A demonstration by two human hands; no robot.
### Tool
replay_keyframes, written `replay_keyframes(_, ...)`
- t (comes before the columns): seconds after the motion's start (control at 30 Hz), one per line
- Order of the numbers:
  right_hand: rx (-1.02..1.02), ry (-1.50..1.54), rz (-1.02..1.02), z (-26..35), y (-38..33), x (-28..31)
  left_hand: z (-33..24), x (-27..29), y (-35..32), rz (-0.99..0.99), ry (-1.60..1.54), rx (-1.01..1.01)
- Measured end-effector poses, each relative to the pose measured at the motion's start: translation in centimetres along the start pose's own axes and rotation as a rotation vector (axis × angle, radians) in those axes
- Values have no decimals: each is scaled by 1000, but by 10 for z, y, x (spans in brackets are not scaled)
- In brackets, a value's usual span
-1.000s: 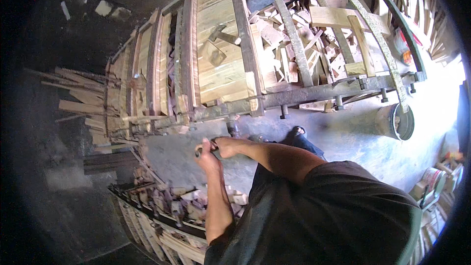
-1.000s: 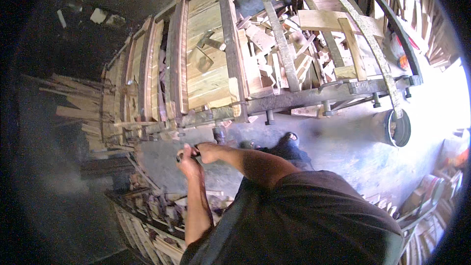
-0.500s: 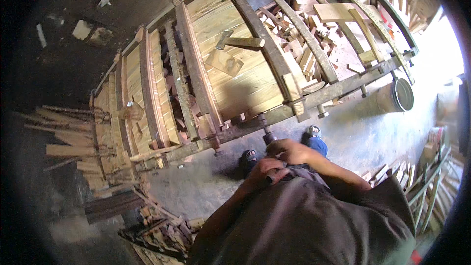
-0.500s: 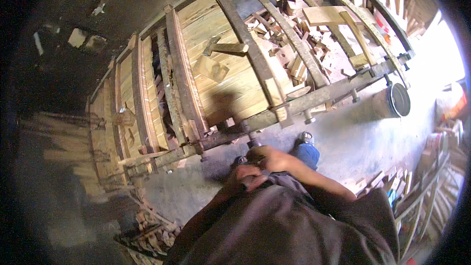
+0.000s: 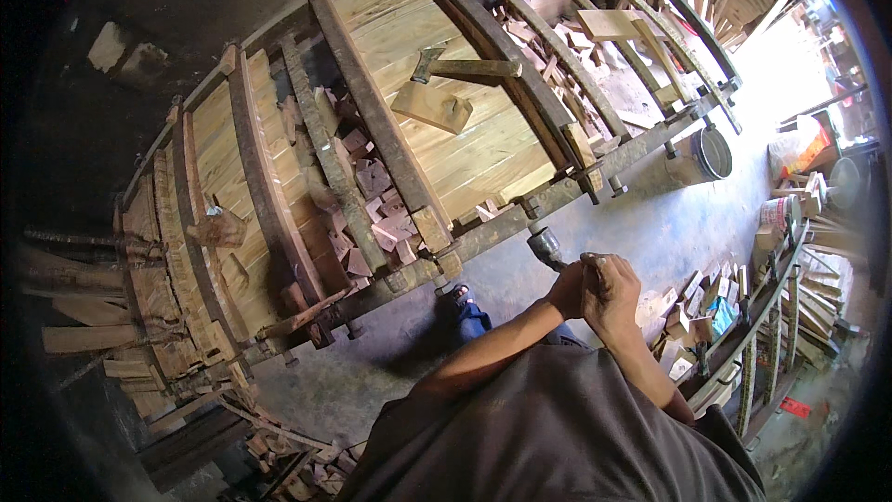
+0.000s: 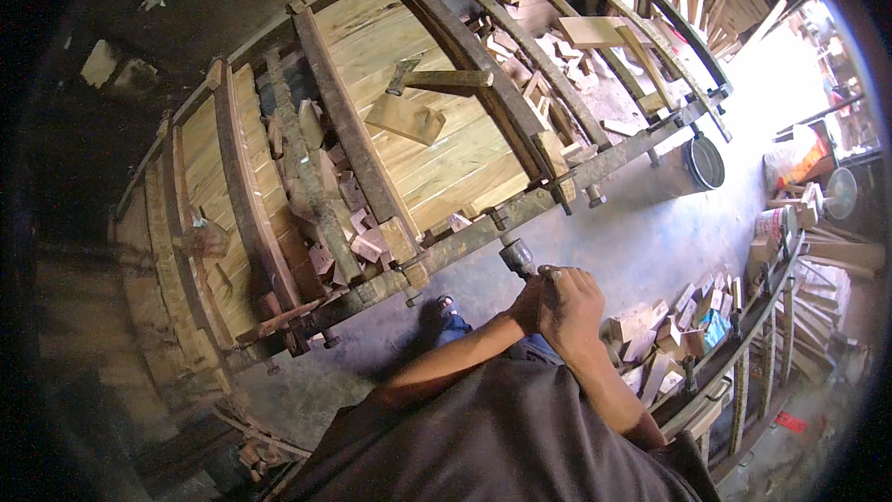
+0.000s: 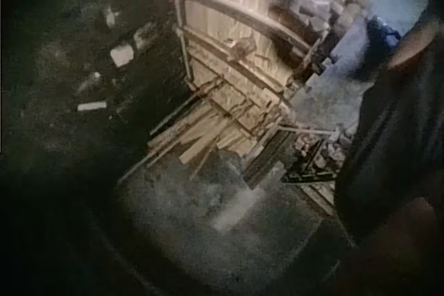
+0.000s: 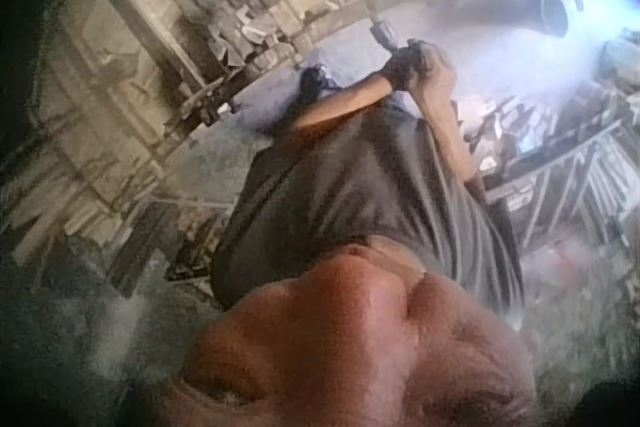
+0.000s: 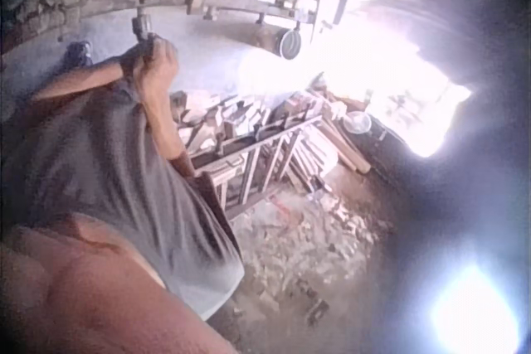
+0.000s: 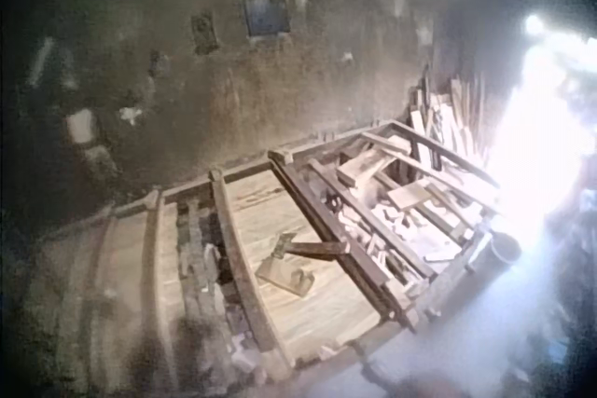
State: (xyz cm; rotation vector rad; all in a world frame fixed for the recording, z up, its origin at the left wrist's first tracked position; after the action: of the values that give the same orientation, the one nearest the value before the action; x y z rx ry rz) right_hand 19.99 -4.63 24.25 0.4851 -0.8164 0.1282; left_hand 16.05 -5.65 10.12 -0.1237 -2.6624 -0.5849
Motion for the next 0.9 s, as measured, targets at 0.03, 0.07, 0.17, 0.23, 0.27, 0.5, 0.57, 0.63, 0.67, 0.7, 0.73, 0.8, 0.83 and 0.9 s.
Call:
replay_keyframes(0.03,-3,-12,9,1,2,-2,4,0,0,30,-2,32)
replay_keyframes(0.07,-5,-22,19,2,5,-3,8,-2,-1,52,-22,51)
replay_keyframes(0.17,84,-55,54,3,10,-1,10,-1,4,36,-134,53)
replay_keyframes(0.23,120,-11,85,4,18,-1,10,10,8,62,-188,22)
replay_keyframes(0.27,131,3,94,-1,19,0,11,11,10,82,-223,1)
replay_keyframes(0.5,92,81,115,-62,49,13,27,-13,56,132,-443,-7)
replay_keyframes(0.57,-1,73,118,-95,51,20,30,-29,69,130,-374,-63)
replay_keyframes(0.63,-68,71,82,-115,59,25,33,-41,82,153,-336,-66)
replay_keyframes(0.67,-97,77,65,-126,64,26,35,-46,89,162,-308,-65)
replay_keyframes(0.7,-76,60,65,-134,74,28,35,-52,97,137,-302,-14)
replay_keyframes(0.73,-96,40,7,-152,75,27,42,-61,101,138,-296,15)
replay_keyframes(0.8,-127,2,-102,-187,71,22,53,-79,108,131,-278,76)
replay_keyframes(0.83,-222,0,-123,-202,79,21,59,-87,114,135,-259,113)
replay_keyframes(0.9,-307,16,-114,-234,86,17,69,-104,124,136,-218,190)
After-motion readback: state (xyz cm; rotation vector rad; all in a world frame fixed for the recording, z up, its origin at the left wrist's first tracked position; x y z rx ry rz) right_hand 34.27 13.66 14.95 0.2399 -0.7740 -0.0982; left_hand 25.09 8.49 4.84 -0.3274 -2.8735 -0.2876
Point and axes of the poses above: each hand's wrist, its own y-axis towards the middle knuckle, its own x-axis out of the back of the hand, z = x × y, the point moved 4 cm from there along y, towards the middle knuckle, and after that the axes turned 7 degrees about -z, right-handed, at the moved point
